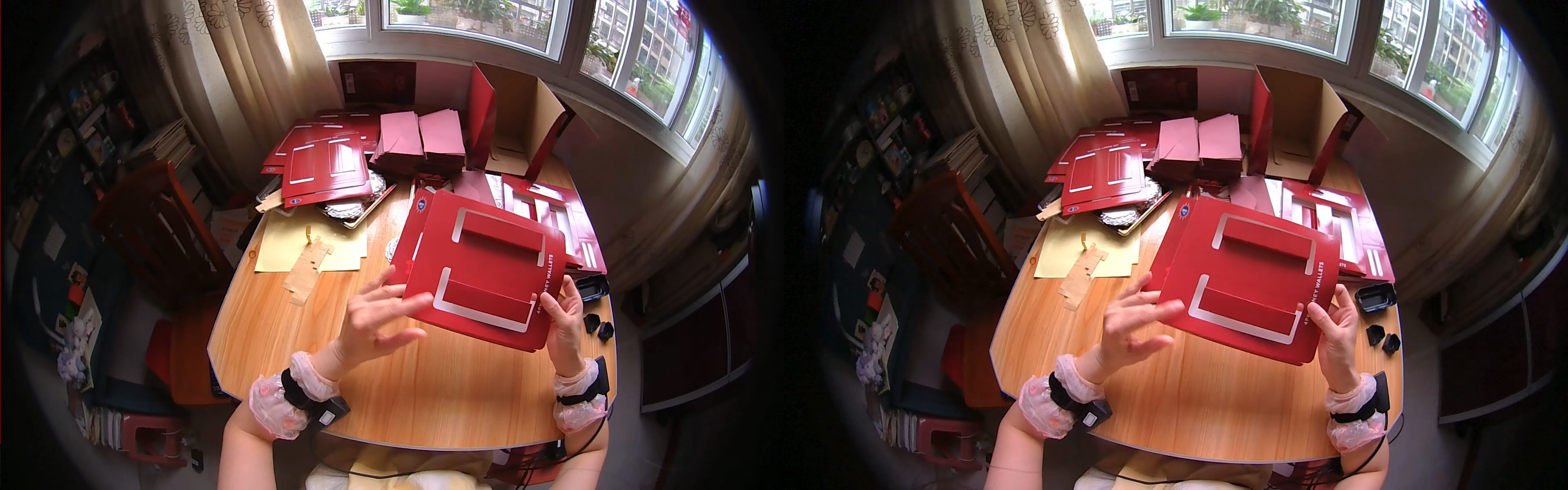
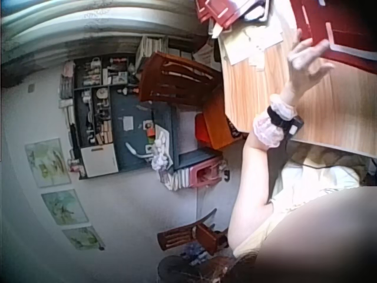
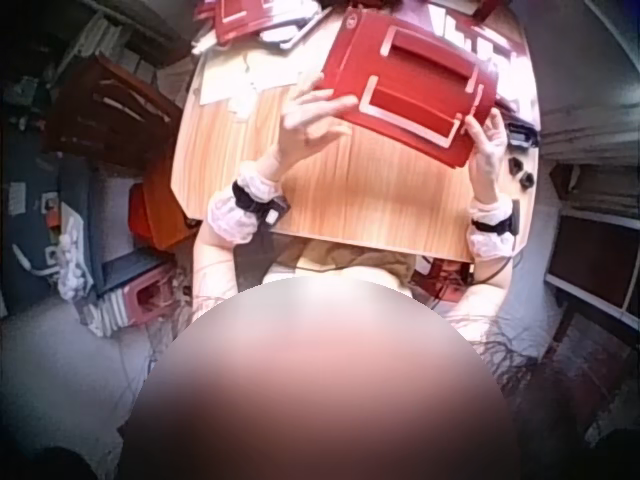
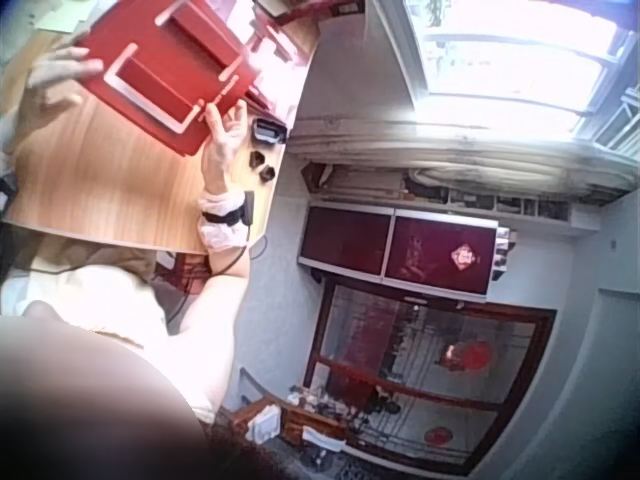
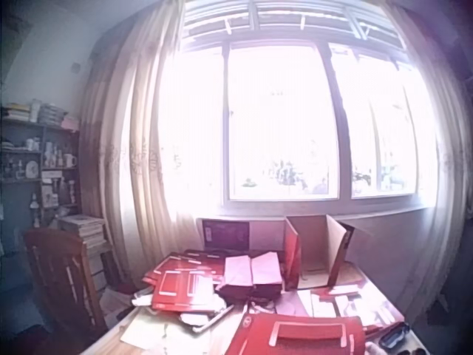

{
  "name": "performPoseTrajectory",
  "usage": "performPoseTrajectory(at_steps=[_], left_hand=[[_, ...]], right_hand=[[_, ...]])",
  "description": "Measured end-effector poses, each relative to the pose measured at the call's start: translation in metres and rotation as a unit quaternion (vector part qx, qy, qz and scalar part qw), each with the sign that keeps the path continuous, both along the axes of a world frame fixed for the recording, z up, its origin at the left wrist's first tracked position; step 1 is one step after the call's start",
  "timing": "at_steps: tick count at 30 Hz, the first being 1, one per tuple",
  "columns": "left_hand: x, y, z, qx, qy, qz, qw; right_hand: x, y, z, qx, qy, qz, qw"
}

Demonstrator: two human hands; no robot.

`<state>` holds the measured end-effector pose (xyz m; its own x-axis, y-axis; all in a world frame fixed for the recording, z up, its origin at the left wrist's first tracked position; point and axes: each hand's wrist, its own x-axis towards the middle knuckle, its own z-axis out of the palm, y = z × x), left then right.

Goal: Assembling red product folders or wallets for AFK Money Wallets by folding and applying labels.

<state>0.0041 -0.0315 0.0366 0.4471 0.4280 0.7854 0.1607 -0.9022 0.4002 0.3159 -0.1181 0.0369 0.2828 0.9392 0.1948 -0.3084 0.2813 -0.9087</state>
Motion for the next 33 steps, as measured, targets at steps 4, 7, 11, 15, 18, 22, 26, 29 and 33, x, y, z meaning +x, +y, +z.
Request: performPoseTrajectory(at_steps=[4,7,11,15,18,22,26,29,33], left_hand=[[-0.002,0.007,-0.015,-0.186,-0.109,0.032,0.976],[-0.006,0.011,-0.012,-0.275,-0.112,0.052,0.954],[-0.013,0.015,-0.007,-0.310,-0.151,0.016,0.938],[-0.010,0.011,0.013,-0.361,-0.310,-0.083,0.876],[-0.016,0.013,0.020,-0.392,-0.316,-0.116,0.856],[-0.022,0.014,0.018,-0.384,-0.332,-0.123,0.853],[-0.026,0.012,0.019,-0.408,-0.341,-0.106,0.840],[-0.019,0.007,0.024,-0.388,-0.354,-0.101,0.845],[-0.017,0.003,0.026,-0.371,-0.359,-0.107,0.850]], right_hand=[[-0.004,0.000,0.001,0.013,0.007,0.001,1.000],[-0.003,-0.006,-0.002,0.023,-0.027,0.005,0.999],[0.005,-0.014,-0.009,0.053,-0.100,0.074,0.991],[-0.010,-0.018,-0.003,0.084,-0.147,0.039,0.985],[-0.007,-0.020,-0.012,0.073,-0.296,-0.008,0.952],[-0.027,-0.013,0.002,0.149,-0.460,-0.061,0.873],[-0.023,-0.012,0.007,0.175,-0.553,-0.083,0.811],[-0.021,-0.014,0.016,0.186,-0.581,-0.083,0.788],[-0.032,-0.024,0.027,0.224,-0.436,-0.062,0.869]])
